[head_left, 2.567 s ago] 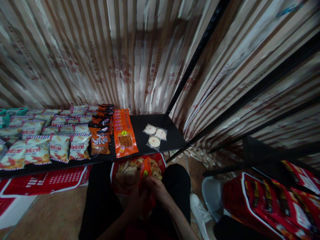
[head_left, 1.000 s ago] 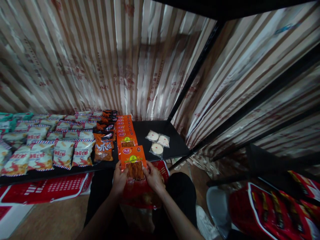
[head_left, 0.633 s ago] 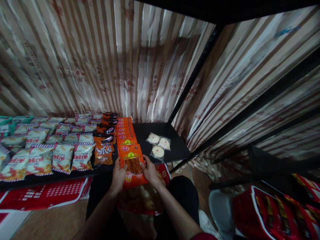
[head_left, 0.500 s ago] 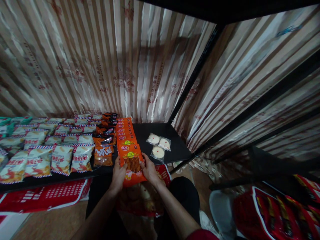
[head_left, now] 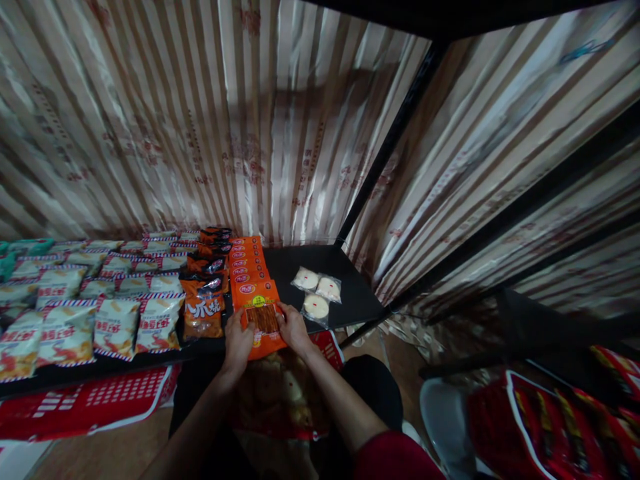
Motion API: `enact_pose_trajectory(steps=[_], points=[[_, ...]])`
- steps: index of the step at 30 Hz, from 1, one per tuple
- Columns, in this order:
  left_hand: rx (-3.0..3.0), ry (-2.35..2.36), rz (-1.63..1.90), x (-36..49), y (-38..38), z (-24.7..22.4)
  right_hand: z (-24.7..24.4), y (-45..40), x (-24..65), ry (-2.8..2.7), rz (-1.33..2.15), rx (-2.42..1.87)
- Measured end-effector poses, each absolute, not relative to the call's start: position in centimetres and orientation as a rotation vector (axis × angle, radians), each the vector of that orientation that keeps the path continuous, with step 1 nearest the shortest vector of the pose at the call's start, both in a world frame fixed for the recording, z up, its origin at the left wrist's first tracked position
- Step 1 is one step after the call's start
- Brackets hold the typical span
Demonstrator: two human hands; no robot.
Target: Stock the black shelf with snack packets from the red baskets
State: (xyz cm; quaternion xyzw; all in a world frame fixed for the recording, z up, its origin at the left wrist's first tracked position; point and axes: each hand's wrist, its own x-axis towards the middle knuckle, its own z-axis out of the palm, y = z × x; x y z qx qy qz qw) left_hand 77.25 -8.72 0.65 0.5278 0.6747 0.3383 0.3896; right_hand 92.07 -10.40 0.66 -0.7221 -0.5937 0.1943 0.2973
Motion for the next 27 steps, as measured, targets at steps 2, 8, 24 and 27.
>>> enact_pose_trajectory(steps=[2, 8, 24, 27], points=[[1.376, 1.736, 0.854, 77.3, -8.6, 0.5, 0.7, -10.2, 92.0, -1.599, 0.506, -1.919], [1.45, 1.784, 0.863, 77.4, -8.4, -0.2, 0.2, -9.6, 92.0, -1.647, 0.413, -1.913], [1.894, 1.787, 0.809, 79.0, -10.3, 1.3, -0.3, -9.4, 91.9, -1.621, 0.44, -1.905], [1.996, 1.725, 0.735, 79.8, -9.6, 2.3, -0.3, -9.5, 91.9, -1.608, 0.43, -1.895]])
